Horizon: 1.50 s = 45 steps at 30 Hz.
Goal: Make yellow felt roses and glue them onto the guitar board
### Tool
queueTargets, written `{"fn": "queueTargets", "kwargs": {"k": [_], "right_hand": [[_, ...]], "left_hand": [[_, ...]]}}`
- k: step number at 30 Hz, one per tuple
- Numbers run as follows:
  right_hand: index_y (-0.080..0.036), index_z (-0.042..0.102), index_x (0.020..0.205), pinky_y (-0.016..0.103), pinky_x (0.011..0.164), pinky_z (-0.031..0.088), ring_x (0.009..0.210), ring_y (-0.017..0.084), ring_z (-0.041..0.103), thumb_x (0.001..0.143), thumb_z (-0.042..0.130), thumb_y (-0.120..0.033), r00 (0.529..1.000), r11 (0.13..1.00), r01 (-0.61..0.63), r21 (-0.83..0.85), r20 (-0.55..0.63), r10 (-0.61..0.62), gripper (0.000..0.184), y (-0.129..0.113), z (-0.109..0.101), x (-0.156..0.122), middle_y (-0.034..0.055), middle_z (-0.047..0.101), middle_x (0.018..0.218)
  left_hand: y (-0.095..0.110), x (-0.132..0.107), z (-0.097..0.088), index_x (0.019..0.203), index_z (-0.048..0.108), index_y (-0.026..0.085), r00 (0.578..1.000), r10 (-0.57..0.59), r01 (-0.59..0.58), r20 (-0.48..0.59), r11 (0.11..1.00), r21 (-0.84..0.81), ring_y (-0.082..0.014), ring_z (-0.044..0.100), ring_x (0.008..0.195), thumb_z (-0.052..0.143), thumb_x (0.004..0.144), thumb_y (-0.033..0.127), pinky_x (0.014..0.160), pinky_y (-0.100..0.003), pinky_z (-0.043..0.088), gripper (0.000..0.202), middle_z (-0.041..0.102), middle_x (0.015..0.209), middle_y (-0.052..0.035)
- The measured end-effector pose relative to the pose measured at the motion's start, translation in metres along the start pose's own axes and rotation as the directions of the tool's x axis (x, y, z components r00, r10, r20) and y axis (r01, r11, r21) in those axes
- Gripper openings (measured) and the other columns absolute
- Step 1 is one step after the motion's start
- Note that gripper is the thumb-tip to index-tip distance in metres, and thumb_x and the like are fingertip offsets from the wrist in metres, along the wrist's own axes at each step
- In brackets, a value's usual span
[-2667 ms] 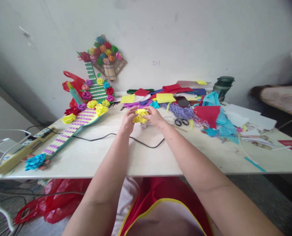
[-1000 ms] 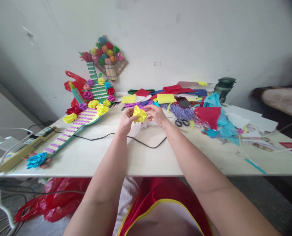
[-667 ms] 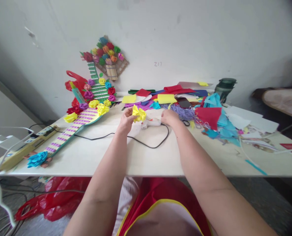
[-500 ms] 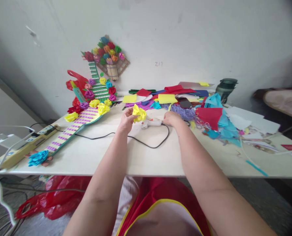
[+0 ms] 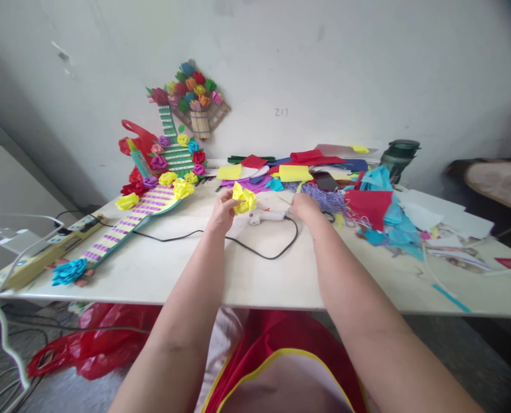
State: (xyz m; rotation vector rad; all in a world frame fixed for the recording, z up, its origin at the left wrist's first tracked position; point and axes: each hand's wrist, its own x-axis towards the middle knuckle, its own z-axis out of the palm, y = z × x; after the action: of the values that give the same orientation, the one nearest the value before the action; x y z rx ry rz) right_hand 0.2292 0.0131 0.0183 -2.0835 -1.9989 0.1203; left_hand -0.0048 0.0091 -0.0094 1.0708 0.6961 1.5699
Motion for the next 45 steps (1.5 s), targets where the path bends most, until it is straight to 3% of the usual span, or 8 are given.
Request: {"fn": "queueTargets", "kwargs": {"k": [3, 5, 9, 13, 24, 36, 42, 45], "right_hand": [[-0.019, 0.075, 0.11, 0.034, 0.086, 0.051, 0.108, 0.027, 0.068, 0.087, 0.056, -0.019, 0.994, 0.991, -0.011, 0.134, -0.103, 0.025, 0.03, 0.0, -0.003, 0.002, 0.0151, 0.073, 0.116], [-0.019, 0.075, 0.108, 0.03, 0.079, 0.049, 0.093, 0.022, 0.069, 0.09, 0.054, -0.025, 0.984, 0.954, 0.084, 0.286, -0.173, -0.035, 0.028, -0.001, -0.003, 0.004, 0.0104, 0.076, 0.099], [-0.017, 0.073, 0.084, 0.025, 0.061, 0.041, 0.059, 0.013, 0.056, 0.086, 0.057, -0.043, 0.955, 0.751, 0.295, 0.592, -0.196, -0.22, 0.031, -0.002, 0.0, 0.006, -0.0002, 0.062, 0.061], [-0.018, 0.06, 0.058, 0.025, 0.055, 0.032, 0.052, 0.01, 0.039, 0.076, 0.061, -0.058, 0.911, 0.617, 0.39, 0.683, -0.189, -0.367, 0.044, -0.003, 0.001, 0.003, -0.0034, 0.048, 0.052], [-0.017, 0.067, 0.062, 0.028, 0.059, 0.034, 0.058, 0.013, 0.044, 0.067, 0.066, -0.061, 0.919, 0.655, 0.359, 0.665, -0.131, -0.371, 0.044, 0.002, -0.005, 0.003, 0.0005, 0.057, 0.059], [-0.018, 0.06, 0.055, 0.028, 0.059, 0.033, 0.057, 0.012, 0.043, 0.067, 0.065, -0.059, 0.922, 0.689, 0.369, 0.624, -0.15, -0.358, 0.043, -0.001, -0.01, 0.0, -0.0011, 0.052, 0.054], [-0.018, 0.056, 0.051, 0.028, 0.058, 0.032, 0.054, 0.011, 0.04, 0.071, 0.064, -0.053, 0.92, 0.716, 0.381, 0.585, -0.162, -0.358, 0.041, -0.005, -0.009, -0.001, -0.0028, 0.047, 0.049], [-0.017, 0.062, 0.057, 0.027, 0.057, 0.033, 0.053, 0.01, 0.041, 0.071, 0.063, -0.045, 0.912, 0.677, 0.385, 0.627, -0.145, -0.384, 0.032, -0.009, -0.01, -0.004, -0.003, 0.051, 0.051]], "left_hand": [[0.0, 0.001, -0.001, 0.081, 0.062, 0.017, 1.0, -0.003, 0.003, 0.007, 1.0, 0.005, -0.0184, 0.065, 0.074, 0.072, 0.044, 0.018, 0.071, -0.031, 0.051, 0.038, 0.065, 0.071, 0.0003], [-0.001, 0.001, -0.001, 0.08, 0.061, 0.017, 1.0, 0.001, -0.001, 0.01, 1.0, 0.01, -0.0186, 0.066, 0.075, 0.072, 0.045, 0.018, 0.07, -0.03, 0.05, 0.037, 0.065, 0.071, 0.0001], [-0.001, 0.001, -0.003, 0.079, 0.061, 0.017, 1.0, 0.015, -0.016, 0.017, 0.999, 0.034, -0.0193, 0.067, 0.077, 0.073, 0.046, 0.019, 0.067, -0.028, 0.048, 0.035, 0.066, 0.073, -0.0008], [0.0, -0.001, -0.002, 0.078, 0.063, 0.017, 0.999, 0.04, -0.04, 0.014, 0.998, 0.056, -0.0185, 0.066, 0.074, 0.074, 0.045, 0.02, 0.062, -0.026, 0.046, 0.035, 0.066, 0.071, -0.0003], [0.001, 0.0, 0.0, 0.078, 0.064, 0.018, 0.996, 0.09, -0.091, 0.008, 0.99, 0.111, -0.019, 0.065, 0.072, 0.078, 0.045, 0.027, 0.058, -0.026, 0.044, 0.037, 0.064, 0.067, 0.0001], [0.002, -0.002, 0.0, 0.081, 0.064, 0.018, 0.997, 0.073, -0.075, 0.026, 0.989, 0.13, -0.0187, 0.066, 0.072, 0.08, 0.046, 0.028, 0.06, -0.026, 0.046, 0.04, 0.067, 0.071, 0.0002], [0.003, -0.004, 0.003, 0.083, 0.065, 0.018, 0.998, 0.047, -0.053, 0.048, 0.992, 0.118, -0.0197, 0.067, 0.075, 0.078, 0.047, 0.025, 0.064, -0.028, 0.049, 0.039, 0.068, 0.074, -0.0011], [0.002, -0.004, 0.003, 0.084, 0.065, 0.018, 0.997, 0.039, -0.046, 0.069, 0.992, 0.114, -0.019, 0.067, 0.074, 0.077, 0.048, 0.024, 0.067, -0.029, 0.049, 0.038, 0.068, 0.074, -0.0007]]}}
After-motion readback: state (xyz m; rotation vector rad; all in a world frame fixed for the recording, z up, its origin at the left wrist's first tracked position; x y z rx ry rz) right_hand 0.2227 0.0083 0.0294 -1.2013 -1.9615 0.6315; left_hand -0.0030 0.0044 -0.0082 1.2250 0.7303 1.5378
